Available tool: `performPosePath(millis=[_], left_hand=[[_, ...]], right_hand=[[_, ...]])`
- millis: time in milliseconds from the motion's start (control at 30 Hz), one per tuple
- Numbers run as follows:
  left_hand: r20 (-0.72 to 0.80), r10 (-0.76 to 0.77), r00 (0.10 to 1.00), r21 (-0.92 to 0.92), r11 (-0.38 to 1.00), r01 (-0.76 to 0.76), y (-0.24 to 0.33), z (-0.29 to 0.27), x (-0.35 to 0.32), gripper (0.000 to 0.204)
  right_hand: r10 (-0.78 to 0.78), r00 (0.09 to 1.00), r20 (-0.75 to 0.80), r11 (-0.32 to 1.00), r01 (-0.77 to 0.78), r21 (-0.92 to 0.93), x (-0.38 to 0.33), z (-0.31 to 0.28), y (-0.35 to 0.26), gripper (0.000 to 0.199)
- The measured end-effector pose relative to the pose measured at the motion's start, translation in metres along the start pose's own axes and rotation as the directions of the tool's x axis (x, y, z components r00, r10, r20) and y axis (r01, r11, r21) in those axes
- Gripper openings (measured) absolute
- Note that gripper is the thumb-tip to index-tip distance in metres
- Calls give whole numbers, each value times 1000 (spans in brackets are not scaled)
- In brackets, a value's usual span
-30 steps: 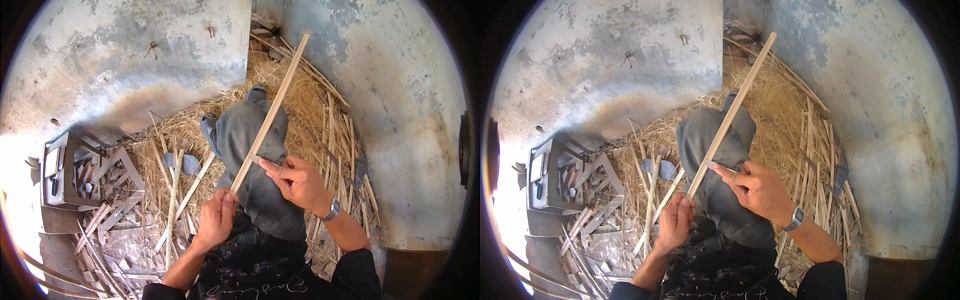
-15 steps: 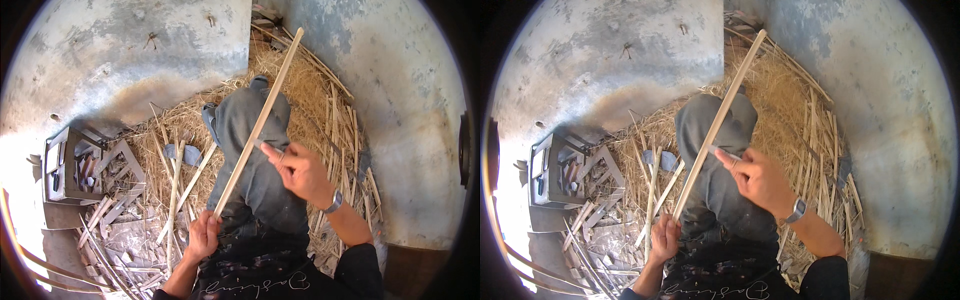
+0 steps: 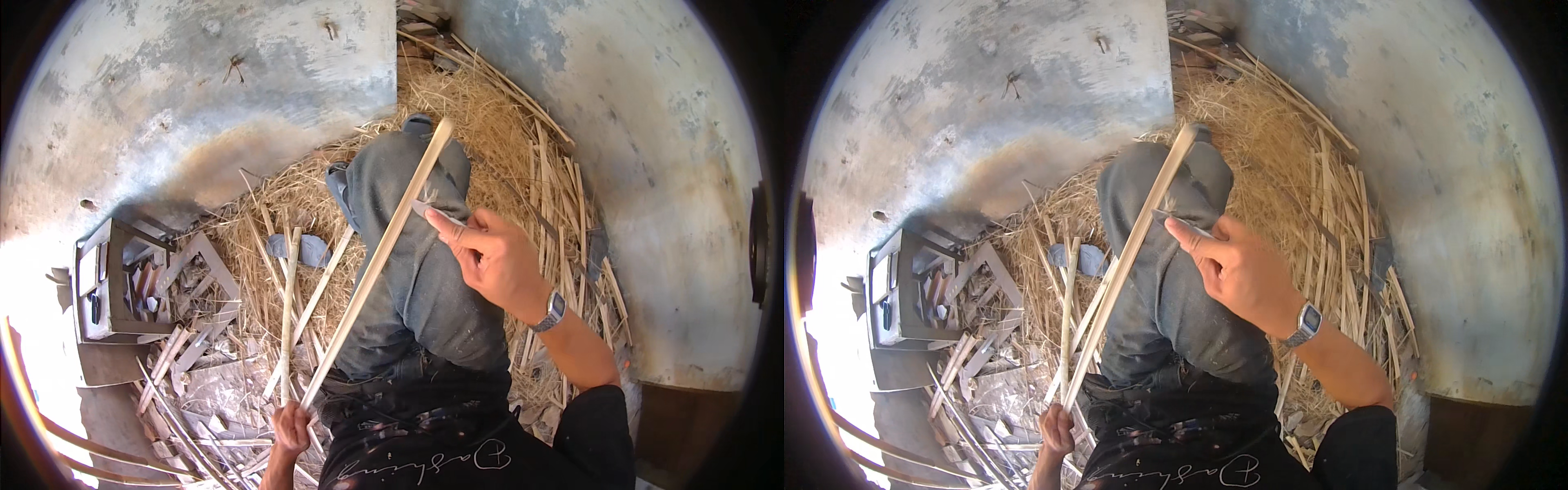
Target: The person scrapes a wooden strip using a small knife, splits a wooden piece lengthwise with a large knife, and scrapes another wooden strip using the small knife.
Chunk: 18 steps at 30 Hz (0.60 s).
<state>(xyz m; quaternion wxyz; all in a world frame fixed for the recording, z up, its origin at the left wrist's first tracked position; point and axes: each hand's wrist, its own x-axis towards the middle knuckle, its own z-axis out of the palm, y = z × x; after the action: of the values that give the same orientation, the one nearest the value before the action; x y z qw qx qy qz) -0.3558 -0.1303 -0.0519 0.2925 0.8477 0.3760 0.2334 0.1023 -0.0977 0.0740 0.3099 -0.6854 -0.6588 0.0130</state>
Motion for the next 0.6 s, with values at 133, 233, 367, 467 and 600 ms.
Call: performPosePath(millis=[133,233,367,467,600], left_hand=[[17,103,995,208,973,-105,-49,8,-67,22],[-27,45,999,129,991,-42,-41,18,-53,23],[38,-216,976,-145,965,220,2,12,24,24],[78,-230,970,-263,934,243,35,15,84,23],[152,-237,960,-331,903,275,73,31,150,23]], right_hand=[[-38,998,-56,999,40,34,3,-1,3,45],[-53,994,-96,992,64,112,1,-4,5,44],[-62,992,-110,989,75,125,-5,-13,2,42],[-31,997,-73,990,40,139,-11,-13,-3,40],[-44,997,-63,993,50,111,-18,-3,-2,39]])
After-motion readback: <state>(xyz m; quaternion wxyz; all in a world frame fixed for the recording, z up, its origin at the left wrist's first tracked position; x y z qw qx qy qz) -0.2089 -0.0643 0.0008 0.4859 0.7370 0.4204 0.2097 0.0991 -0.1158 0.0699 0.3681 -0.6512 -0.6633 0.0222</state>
